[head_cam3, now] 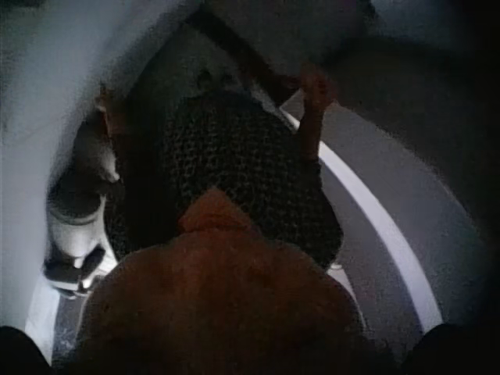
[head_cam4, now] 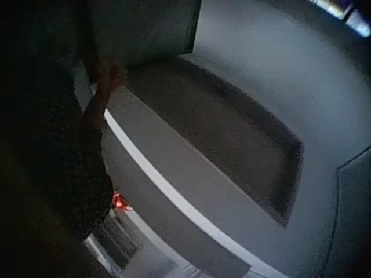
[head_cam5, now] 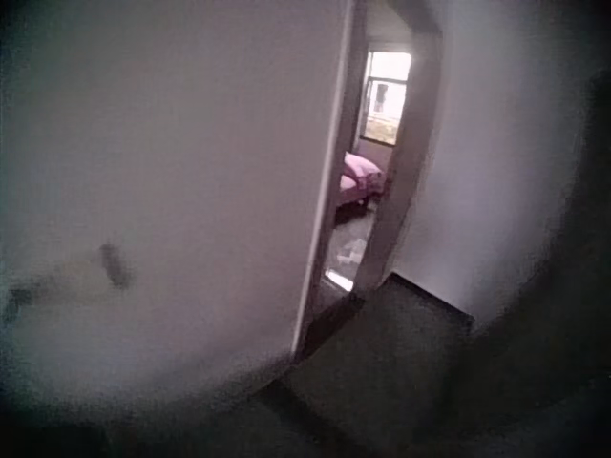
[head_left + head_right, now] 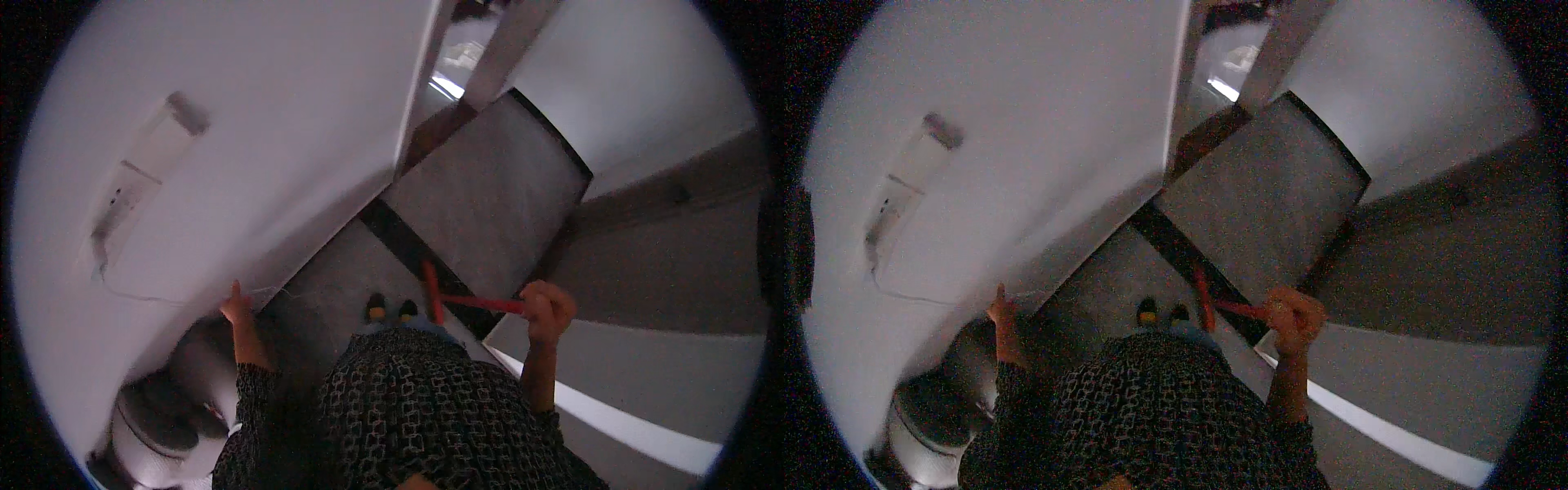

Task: The person sweeps the living room floor using a red broom, moving around furniture and along walls. They briefly touch their face and adjust a chair to sweep underneath it.

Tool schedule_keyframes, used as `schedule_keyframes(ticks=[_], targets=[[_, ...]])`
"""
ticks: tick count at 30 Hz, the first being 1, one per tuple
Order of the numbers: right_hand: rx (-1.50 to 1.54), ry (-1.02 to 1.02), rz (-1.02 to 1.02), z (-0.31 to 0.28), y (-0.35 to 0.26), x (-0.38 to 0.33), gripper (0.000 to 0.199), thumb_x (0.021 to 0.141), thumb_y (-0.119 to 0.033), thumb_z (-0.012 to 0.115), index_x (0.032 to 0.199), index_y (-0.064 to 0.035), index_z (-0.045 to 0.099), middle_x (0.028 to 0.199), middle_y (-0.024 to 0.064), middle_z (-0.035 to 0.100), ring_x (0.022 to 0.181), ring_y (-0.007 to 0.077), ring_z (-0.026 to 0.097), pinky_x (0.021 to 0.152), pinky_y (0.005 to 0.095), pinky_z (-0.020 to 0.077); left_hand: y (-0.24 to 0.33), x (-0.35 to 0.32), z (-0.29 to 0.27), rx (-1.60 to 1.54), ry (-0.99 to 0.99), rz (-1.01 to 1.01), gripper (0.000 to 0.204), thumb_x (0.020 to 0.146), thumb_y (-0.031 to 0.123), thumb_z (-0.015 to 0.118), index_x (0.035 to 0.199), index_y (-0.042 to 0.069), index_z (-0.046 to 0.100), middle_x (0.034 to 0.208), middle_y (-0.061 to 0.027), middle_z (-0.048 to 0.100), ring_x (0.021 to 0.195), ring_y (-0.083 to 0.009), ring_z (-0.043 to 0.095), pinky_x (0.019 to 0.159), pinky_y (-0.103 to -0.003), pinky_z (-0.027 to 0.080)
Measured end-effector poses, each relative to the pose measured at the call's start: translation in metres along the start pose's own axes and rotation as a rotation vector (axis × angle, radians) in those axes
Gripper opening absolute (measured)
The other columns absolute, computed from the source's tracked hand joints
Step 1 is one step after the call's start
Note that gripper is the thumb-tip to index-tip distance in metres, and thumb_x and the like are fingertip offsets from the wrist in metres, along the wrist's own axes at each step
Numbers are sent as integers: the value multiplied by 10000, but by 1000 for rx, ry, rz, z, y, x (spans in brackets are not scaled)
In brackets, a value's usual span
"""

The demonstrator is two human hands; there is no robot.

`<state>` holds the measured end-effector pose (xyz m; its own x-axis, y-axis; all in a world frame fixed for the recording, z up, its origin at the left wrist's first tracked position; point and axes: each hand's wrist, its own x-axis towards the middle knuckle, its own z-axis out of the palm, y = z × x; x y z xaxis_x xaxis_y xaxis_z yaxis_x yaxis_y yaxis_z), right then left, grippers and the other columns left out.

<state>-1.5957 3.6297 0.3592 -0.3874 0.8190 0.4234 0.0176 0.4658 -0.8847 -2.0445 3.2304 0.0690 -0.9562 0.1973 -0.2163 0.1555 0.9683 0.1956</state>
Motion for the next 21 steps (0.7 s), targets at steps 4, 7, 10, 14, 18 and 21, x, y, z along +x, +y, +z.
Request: schedule_keyframes(ticks=[4,7,10,14,18,21], targets=[[221,-35,-4,-19,35,5,164,800,-186,586,785,-23,574,700,90,599,572,185,546,519,334,468,-20,6,-13,404,287,201,603,644,266,695,1200,149,495,865,-75,628,753,-272,608,664,-406,471],[341,-182,-137,-62,76,9,133,844,-152,544,820,-20,538,709,82,580,631,205,562,538,346,476,22,6,-9,266,42,179,483,642,271,688,1086,148,542,974,-74,598,878,-269,577,689,-399,484],[-172,-293,-416,-82,77,18,106,874,-119,502,866,-14,519,748,86,565,711,222,574,569,359,484,-9,-18,-14,-311,-155,31,250,740,278,618,914,101,608,853,-73,614,730,-228,607,597,-359,485],[-616,-248,-712,-72,63,36,167,888,-151,455,880,-3,530,670,78,549,633,230,558,628,397,468,6,-67,18,-240,-142,-297,182,776,250,573,843,94,636,839,-85,637,724,-237,621,613,-356,495],[-544,-246,-969,-84,78,63,223,883,-184,491,1033,-20,499,783,112,574,693,231,559,635,390,492,14,-134,80,-297,-74,-279,163,754,236,576,840,126,660,938,-85,640,858,-263,619,706,-378,505],[-552,-265,-1006,-51,51,72,226,915,-176,398,1011,4,494,653,78,523,562,213,494,605,382,468,29,-174,106,276,-430,34,205,760,260,561,866,122,670,961,-57,640,946,-279,596,723,-396,499]])
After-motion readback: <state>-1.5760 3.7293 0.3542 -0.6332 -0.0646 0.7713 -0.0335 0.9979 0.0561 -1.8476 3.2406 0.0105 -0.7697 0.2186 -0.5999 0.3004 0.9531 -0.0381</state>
